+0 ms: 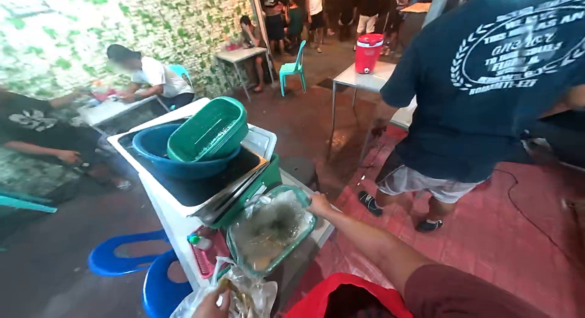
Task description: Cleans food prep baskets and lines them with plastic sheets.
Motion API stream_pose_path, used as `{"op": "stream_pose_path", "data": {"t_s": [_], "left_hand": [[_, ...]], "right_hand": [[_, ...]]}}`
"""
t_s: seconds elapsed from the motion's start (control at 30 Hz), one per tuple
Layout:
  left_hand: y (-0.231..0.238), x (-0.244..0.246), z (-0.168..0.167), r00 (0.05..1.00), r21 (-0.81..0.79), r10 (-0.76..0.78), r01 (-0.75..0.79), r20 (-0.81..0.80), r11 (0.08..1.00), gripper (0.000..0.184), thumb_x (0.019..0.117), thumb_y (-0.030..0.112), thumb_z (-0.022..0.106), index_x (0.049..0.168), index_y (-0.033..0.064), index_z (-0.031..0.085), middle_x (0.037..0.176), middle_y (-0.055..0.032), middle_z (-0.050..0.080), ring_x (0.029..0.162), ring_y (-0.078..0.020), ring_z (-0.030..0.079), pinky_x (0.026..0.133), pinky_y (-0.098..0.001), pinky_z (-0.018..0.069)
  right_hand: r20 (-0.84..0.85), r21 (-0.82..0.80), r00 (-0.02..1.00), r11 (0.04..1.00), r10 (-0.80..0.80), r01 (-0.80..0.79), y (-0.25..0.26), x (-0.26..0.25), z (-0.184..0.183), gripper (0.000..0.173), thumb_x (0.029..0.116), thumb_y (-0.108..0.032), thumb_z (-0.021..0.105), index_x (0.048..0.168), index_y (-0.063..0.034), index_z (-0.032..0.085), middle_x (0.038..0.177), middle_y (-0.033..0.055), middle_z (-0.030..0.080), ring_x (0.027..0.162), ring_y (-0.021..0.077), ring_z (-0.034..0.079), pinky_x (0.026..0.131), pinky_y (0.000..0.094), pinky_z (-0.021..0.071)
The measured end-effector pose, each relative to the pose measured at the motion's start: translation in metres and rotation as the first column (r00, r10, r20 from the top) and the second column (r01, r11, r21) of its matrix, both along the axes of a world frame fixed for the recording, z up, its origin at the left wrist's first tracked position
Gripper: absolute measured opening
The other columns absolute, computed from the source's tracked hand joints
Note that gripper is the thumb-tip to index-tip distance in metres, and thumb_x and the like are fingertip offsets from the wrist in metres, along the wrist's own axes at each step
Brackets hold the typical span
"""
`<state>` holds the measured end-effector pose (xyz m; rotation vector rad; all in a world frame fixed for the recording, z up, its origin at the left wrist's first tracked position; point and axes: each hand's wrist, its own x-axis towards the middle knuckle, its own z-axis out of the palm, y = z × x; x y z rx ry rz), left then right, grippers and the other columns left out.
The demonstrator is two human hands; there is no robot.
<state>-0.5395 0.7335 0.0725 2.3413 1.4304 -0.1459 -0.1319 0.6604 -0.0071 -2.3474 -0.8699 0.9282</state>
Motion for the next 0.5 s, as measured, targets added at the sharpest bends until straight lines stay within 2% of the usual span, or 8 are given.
{"op": "stream_pose_path", "data": {"t_s": [0.1,0.2,0.27,0.33,0.37,0.4,0.5], "left_hand": [[0.03,0.033,0.029,0.973,0.196,-0.132,0.094,0.188,0.976,0.04,0.105,0.026,0.056,0.132,-0.0012,0.065,0.128,-0.03,0.064,0.121,-0.0486,0.062,0.102,-0.0677,0.0461],[0.057,0.078,0.052,0.93,0.291,-0.2,0.108,0.308,0.951,0.04,0.1046,0.024,0.056,0.136,-0.0011,0.061,0.137,-0.0278,0.06,0.127,-0.0453,0.058,0.106,-0.0636,0.045],[0.076,0.106,0.062,0.929,0.247,-0.164,0.082,0.332,0.966,0.049,0.1058,0.028,0.055,0.145,-0.0015,0.052,0.148,-0.028,0.051,0.137,-0.0449,0.05,0.113,-0.0616,0.0392],[0.096,0.127,0.066,0.938,0.138,-0.101,0.058,0.332,0.989,0.056,0.1086,0.032,0.048,0.152,-0.0028,0.042,0.154,-0.0288,0.043,0.145,-0.0436,0.041,0.119,-0.0592,0.0316],[0.103,0.135,0.066,0.942,0.079,-0.083,0.06,0.325,0.995,0.055,0.1102,0.033,0.044,0.152,-0.0024,0.042,0.153,-0.0295,0.044,0.145,-0.0437,0.041,0.119,-0.0598,0.0309],[0.108,0.141,0.066,0.946,0.027,-0.083,0.079,0.314,0.997,0.053,0.1113,0.035,0.04,0.15,-0.0017,0.047,0.148,-0.0301,0.05,0.141,-0.0442,0.046,0.117,-0.0619,0.0332],[0.102,0.149,0.071,0.958,-0.105,-0.099,0.132,0.27,0.986,0.052,0.1118,0.04,0.037,0.132,-0.0002,0.062,0.125,-0.0286,0.064,0.12,-0.0421,0.061,0.103,-0.0635,0.0423]], "right_hand": [[-0.097,0.235,0.984,0.957,-0.15,0.169,-0.003,-0.013,0.012,0.047,0.0905,-0.016,0.074,0.131,0.0029,0.061,0.141,0.0239,0.055,0.131,0.037,0.055,0.11,0.0528,0.0457],[-0.246,0.379,0.949,0.881,-0.197,0.282,-0.011,-0.027,0.018,0.038,0.0932,-0.01,0.069,0.127,0.0024,0.06,0.125,0.0247,0.065,0.117,0.0356,0.064,0.101,0.054,0.0505],[-0.273,0.464,0.943,0.833,-0.189,0.301,-0.017,-0.032,0.017,0.034,0.0919,-0.009,0.07,0.123,0.0035,0.062,0.119,0.0237,0.066,0.111,0.0332,0.065,0.098,0.0517,0.0519],[-0.295,0.539,0.937,0.777,-0.188,0.326,-0.024,-0.035,0.021,0.03,0.0911,-0.006,0.069,0.118,0.0047,0.063,0.114,0.0225,0.067,0.106,0.0306,0.065,0.095,0.0488,0.0529],[-0.305,0.573,0.933,0.746,-0.19,0.339,-0.026,-0.035,0.023,0.028,0.091,-0.005,0.068,0.116,0.0047,0.063,0.111,0.0214,0.067,0.103,0.029,0.066,0.094,0.0472,0.0533],[-0.311,0.606,0.931,0.714,-0.193,0.35,-0.028,-0.036,0.025,0.026,0.0911,-0.005,0.068,0.115,0.0048,0.064,0.108,0.0205,0.068,0.101,0.0273,0.066,0.092,0.0458,0.0537],[-0.331,0.673,0.924,0.639,-0.192,0.374,-0.029,-0.042,0.025,0.026,0.0933,-0.008,0.071,0.114,0.0065,0.063,0.105,0.0198,0.068,0.098,0.0246,0.066,0.091,0.0422,0.0541]]}}
